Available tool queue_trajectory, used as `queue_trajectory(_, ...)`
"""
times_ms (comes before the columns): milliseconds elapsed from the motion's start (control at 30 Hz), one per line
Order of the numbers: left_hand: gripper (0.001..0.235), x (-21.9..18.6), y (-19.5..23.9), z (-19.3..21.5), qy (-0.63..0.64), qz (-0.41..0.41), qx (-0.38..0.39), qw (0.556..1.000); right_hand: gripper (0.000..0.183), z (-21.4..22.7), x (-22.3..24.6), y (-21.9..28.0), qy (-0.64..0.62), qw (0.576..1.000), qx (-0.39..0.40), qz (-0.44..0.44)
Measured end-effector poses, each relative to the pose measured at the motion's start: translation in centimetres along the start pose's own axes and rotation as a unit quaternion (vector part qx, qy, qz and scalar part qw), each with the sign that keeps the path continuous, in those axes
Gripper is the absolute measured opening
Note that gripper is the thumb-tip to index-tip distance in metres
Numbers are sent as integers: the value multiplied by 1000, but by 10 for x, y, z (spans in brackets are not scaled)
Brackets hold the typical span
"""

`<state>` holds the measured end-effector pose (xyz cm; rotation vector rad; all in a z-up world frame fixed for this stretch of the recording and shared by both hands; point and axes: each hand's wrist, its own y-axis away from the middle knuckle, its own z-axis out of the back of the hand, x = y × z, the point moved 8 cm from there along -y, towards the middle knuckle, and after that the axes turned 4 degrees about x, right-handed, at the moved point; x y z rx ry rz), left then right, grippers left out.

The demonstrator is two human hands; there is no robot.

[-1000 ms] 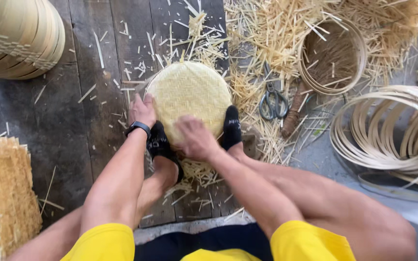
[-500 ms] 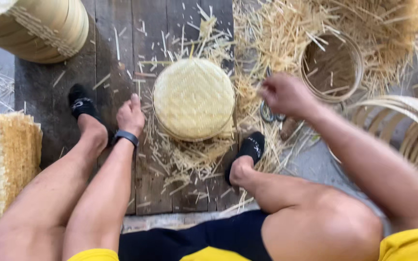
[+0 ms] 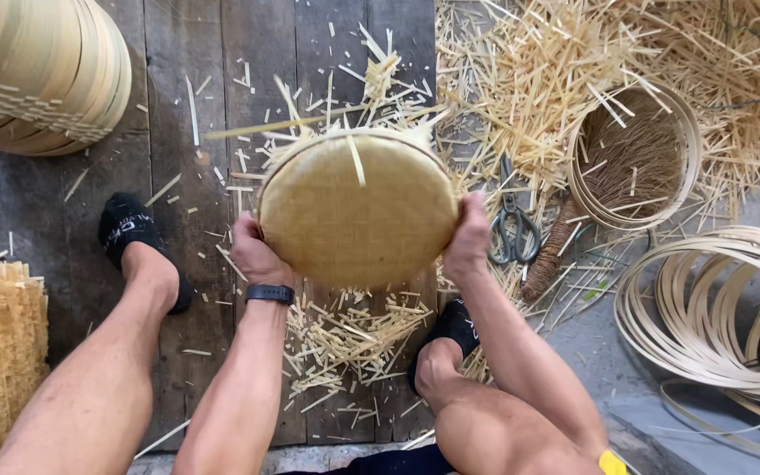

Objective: The person assembles round bamboo baskets by placing a woven mat over a wooden form, fitting a bamboo ring over the mat, and trimming the excess mat with shears. The finished baskets are stacked nearby.

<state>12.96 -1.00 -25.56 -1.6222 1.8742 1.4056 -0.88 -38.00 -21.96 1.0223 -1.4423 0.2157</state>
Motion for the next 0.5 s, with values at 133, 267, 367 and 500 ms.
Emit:
queue_trajectory(133, 57, -25, -2, -35, 124, 131, 47, 982, 52, 15, 40, 8, -87, 992, 36, -87)
queue_trajectory(267, 83, 0, 24, -35, -12, 332, 138, 933, 49, 20, 13, 14, 183, 972, 29, -142)
queue_trajectory(367, 81, 29, 24, -17, 2, 299, 127, 946, 59, 16, -7, 17, 237, 970, 49, -22)
queue_trajectory(500, 86, 28, -1, 17, -251, 190, 57, 947, 54, 25, -1, 36, 361, 927, 11, 99)
